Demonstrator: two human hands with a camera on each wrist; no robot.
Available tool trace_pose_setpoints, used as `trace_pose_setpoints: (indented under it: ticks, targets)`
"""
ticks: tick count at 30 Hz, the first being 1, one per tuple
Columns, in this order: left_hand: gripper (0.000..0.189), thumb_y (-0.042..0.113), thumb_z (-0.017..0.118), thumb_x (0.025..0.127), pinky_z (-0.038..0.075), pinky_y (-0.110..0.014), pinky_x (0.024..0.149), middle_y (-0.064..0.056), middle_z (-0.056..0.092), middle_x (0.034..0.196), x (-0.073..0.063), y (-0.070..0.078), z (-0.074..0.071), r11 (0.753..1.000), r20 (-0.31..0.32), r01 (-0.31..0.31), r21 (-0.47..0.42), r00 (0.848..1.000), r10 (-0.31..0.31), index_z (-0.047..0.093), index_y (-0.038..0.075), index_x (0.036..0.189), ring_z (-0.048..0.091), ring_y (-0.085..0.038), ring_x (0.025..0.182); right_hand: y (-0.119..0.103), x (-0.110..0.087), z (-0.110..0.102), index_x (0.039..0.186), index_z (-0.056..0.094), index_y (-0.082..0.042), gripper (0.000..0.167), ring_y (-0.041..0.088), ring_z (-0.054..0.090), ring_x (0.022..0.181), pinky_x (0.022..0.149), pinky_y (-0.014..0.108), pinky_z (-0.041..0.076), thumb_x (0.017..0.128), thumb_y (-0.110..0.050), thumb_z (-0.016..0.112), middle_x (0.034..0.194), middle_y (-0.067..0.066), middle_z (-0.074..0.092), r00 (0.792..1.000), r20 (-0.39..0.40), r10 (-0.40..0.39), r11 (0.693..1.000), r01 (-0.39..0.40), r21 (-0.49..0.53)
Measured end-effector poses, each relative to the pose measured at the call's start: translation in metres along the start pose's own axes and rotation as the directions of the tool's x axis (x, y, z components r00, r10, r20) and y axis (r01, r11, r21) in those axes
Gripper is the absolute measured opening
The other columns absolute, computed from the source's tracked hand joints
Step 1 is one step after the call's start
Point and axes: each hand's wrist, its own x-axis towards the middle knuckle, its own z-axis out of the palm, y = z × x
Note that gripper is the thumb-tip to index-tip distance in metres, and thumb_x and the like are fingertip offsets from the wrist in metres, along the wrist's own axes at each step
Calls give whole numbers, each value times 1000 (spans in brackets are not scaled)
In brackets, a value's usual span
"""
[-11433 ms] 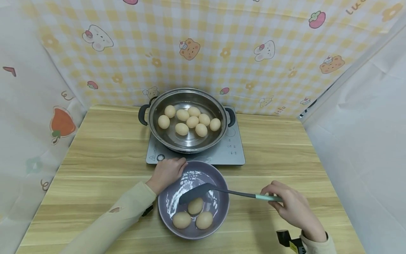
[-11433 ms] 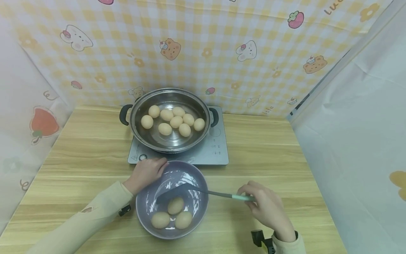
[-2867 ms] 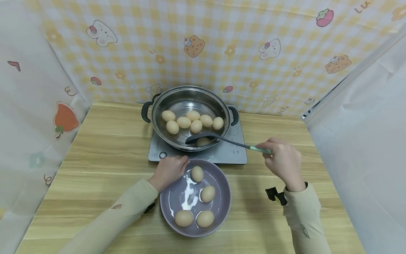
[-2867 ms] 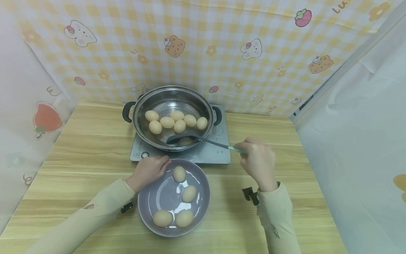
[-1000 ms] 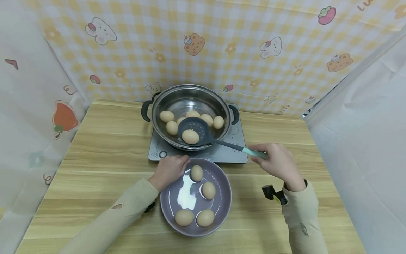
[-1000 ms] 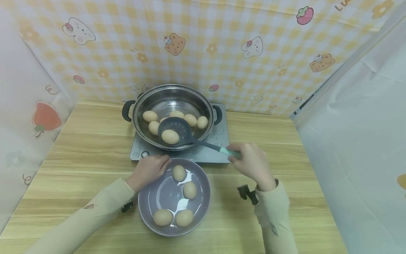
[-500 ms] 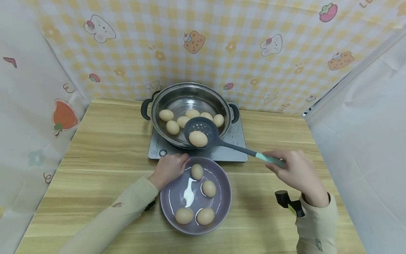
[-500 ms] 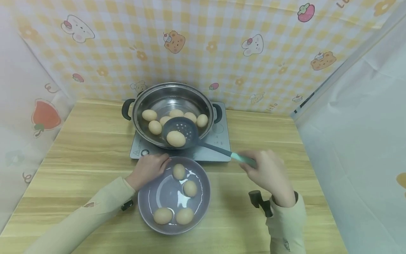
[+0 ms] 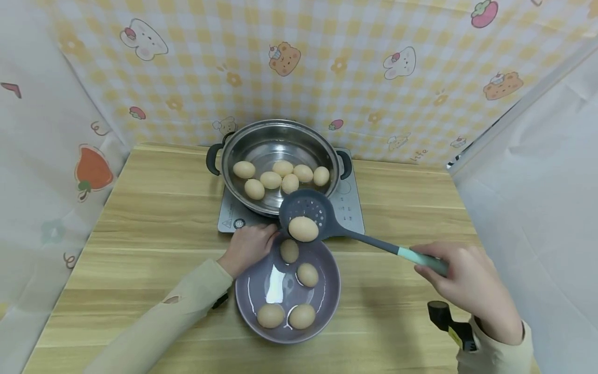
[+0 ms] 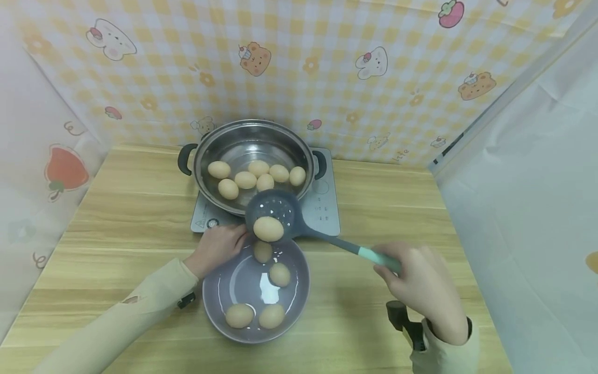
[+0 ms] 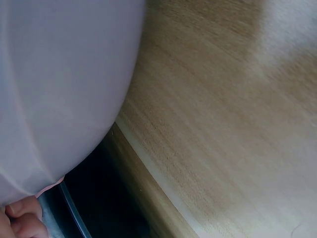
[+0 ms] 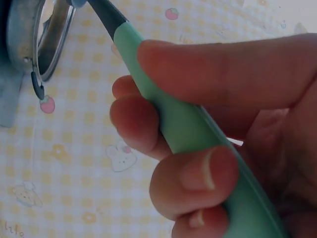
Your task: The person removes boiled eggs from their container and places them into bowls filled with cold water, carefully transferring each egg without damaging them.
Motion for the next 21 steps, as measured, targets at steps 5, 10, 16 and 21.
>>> trace_pose_setpoints:
  ticks: [5,10,16,21]
  targets:
    - [9,17,63,82,37,-35,37,-3,59,60,0,0,-1,1000,8,-9,8,1000,9,59,12,76,54,-23,44,2,-10,3,85,68,-22,24,-6,30,45,42,20,26,65,-13,79,55,-20,40,1000,-7,-16,1000,16,-3]
    - [9,14,62,81,36,-33,37,-2,60,60,1,1,-2,1000,14,-15,9,1000,15,58,11,74,53,-21,44,2,-18,7,81,65,-25,28,-7,28,43,41,18,25,61,-11,80,54,-22,36,999,-26,-41,999,41,-2]
    - [14,15,63,82,34,-32,36,-2,57,57,0,0,-2,1000,6,-17,2,1000,17,55,12,71,51,-19,42,4,-25,13,80,63,-24,33,-7,30,45,42,18,27,59,-4,79,57,-22,39,998,-34,-58,996,60,68]
    - [18,19,61,85,36,-34,37,-2,55,56,-1,0,-1,1000,-1,-11,-9,1000,11,55,12,70,51,-21,42,7,-30,22,79,62,-25,35,-8,29,46,42,18,25,57,-5,80,58,-24,41,996,-51,-66,996,69,56]
